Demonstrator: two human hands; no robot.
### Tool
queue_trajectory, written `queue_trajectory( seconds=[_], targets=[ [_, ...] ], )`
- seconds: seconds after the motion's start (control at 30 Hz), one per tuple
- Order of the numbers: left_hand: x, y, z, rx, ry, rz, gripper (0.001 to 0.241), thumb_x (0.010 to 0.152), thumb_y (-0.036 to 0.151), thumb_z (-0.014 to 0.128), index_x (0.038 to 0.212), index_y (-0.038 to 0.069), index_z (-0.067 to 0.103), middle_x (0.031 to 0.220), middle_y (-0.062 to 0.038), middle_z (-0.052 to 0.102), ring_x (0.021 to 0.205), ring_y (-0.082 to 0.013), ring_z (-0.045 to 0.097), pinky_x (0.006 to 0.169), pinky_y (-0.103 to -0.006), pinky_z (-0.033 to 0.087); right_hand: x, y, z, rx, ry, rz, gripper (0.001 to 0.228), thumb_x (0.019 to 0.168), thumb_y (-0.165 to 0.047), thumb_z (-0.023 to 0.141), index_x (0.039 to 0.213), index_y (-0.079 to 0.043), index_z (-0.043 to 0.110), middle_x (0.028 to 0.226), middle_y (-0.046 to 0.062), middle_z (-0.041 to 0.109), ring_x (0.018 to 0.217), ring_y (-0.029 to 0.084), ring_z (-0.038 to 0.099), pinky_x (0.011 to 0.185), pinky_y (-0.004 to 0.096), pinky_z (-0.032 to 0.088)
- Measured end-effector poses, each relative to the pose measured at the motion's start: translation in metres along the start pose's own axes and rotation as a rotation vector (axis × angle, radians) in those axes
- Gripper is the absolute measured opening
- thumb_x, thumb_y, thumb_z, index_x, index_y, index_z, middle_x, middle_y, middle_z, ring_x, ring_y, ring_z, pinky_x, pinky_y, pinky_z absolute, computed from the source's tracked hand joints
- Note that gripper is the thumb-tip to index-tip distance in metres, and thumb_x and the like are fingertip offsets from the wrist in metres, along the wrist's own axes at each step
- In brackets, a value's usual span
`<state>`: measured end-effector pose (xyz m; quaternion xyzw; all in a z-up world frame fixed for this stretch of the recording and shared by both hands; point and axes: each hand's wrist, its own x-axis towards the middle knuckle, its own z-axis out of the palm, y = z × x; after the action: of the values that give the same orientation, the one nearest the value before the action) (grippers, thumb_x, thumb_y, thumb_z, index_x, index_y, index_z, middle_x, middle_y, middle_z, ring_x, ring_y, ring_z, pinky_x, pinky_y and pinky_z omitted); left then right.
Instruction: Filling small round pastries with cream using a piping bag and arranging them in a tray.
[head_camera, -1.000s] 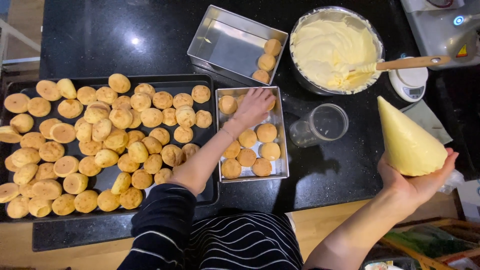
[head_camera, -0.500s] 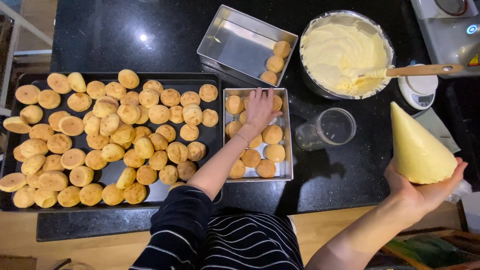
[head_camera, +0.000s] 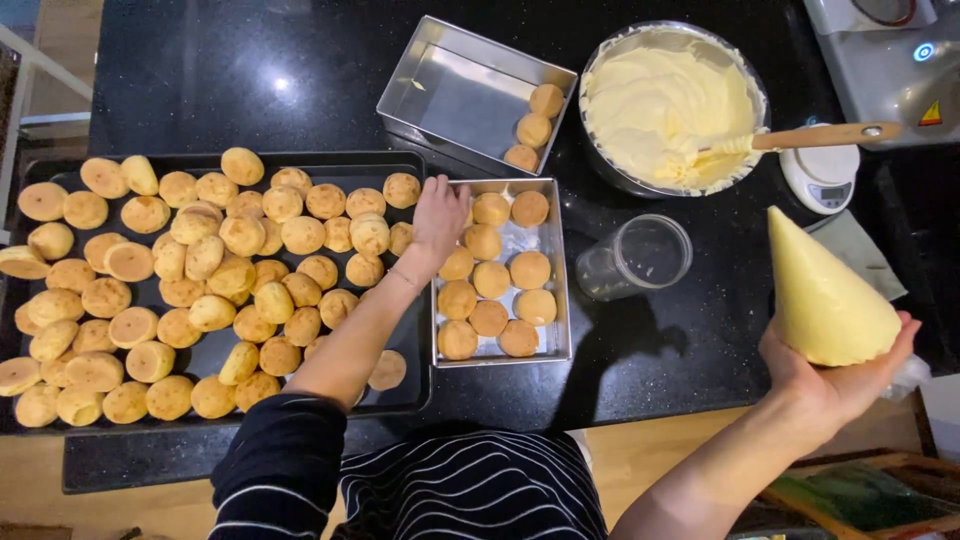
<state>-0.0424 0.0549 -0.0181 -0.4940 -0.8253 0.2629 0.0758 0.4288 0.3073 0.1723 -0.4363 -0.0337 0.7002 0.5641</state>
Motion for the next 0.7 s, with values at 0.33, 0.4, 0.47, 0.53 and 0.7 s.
queue_trajectory(
  seconds=[0.33, 0.4, 0.47, 0.53, 0.7],
  targets=[
    [-0.004, -0.005, 0.014, -0.180, 0.137, -0.074, 0.083, 0.086, 0.082, 0.081, 0.132, 0.015, 0.065, 0.107, -0.004, 0.081, 0.114, -0.0267, 0.058, 0.102, -0.0458, 0.040, -0.013, -0.005, 0.008, -0.025, 0.051, -0.070, 0.031, 0.076, -0.046, 0.105, 0.104, -0.043, 0.091, 0.134, -0.017, 0.091, 0.141, 0.023, 0.089, 0.111, 0.051, 0.071],
    [-0.012, -0.009, 0.006, -0.204, 0.152, -0.096, 0.080, 0.086, 0.083, 0.081, 0.129, 0.017, 0.067, 0.108, -0.003, 0.080, 0.115, -0.0266, 0.060, 0.100, -0.0449, 0.044, -0.015, -0.007, 0.006, 0.017, 0.047, -0.047, 0.028, 0.077, -0.043, 0.106, 0.101, -0.040, 0.091, 0.129, -0.015, 0.093, 0.136, 0.023, 0.092, 0.111, 0.051, 0.074],
    [-0.022, -0.015, -0.005, -0.227, 0.170, -0.119, 0.078, 0.087, 0.084, 0.082, 0.127, 0.019, 0.070, 0.108, -0.002, 0.078, 0.115, -0.0264, 0.063, 0.098, -0.0441, 0.048, -0.020, -0.009, 0.006, 0.061, 0.040, -0.024, 0.026, 0.077, -0.040, 0.108, 0.097, -0.037, 0.091, 0.123, -0.014, 0.094, 0.132, 0.023, 0.094, 0.112, 0.051, 0.077],
    [-0.034, -0.023, -0.019, -0.563, 0.346, -0.207, 0.067, 0.085, 0.056, 0.097, 0.127, 0.009, 0.075, 0.114, -0.012, 0.075, 0.105, -0.0332, 0.072, 0.073, -0.0446, 0.063, -0.029, -0.009, 0.006, 0.039, 0.104, -0.031, 0.025, 0.079, -0.044, 0.106, 0.098, -0.040, 0.090, 0.129, -0.016, 0.093, 0.136, 0.024, 0.093, 0.105, 0.047, 0.074],
    [0.015, -0.063, -0.057, -1.277, 0.358, -0.278, 0.063, 0.086, 0.037, 0.101, 0.134, 0.010, 0.069, 0.130, -0.014, 0.070, 0.111, -0.0378, 0.072, 0.085, -0.0525, 0.060, -0.024, -0.016, -0.002, 0.010, 0.063, -0.063, 0.015, 0.088, -0.048, 0.102, 0.093, -0.043, 0.088, 0.118, -0.023, 0.091, 0.134, 0.013, 0.090, 0.108, 0.040, 0.069]
  ],
)
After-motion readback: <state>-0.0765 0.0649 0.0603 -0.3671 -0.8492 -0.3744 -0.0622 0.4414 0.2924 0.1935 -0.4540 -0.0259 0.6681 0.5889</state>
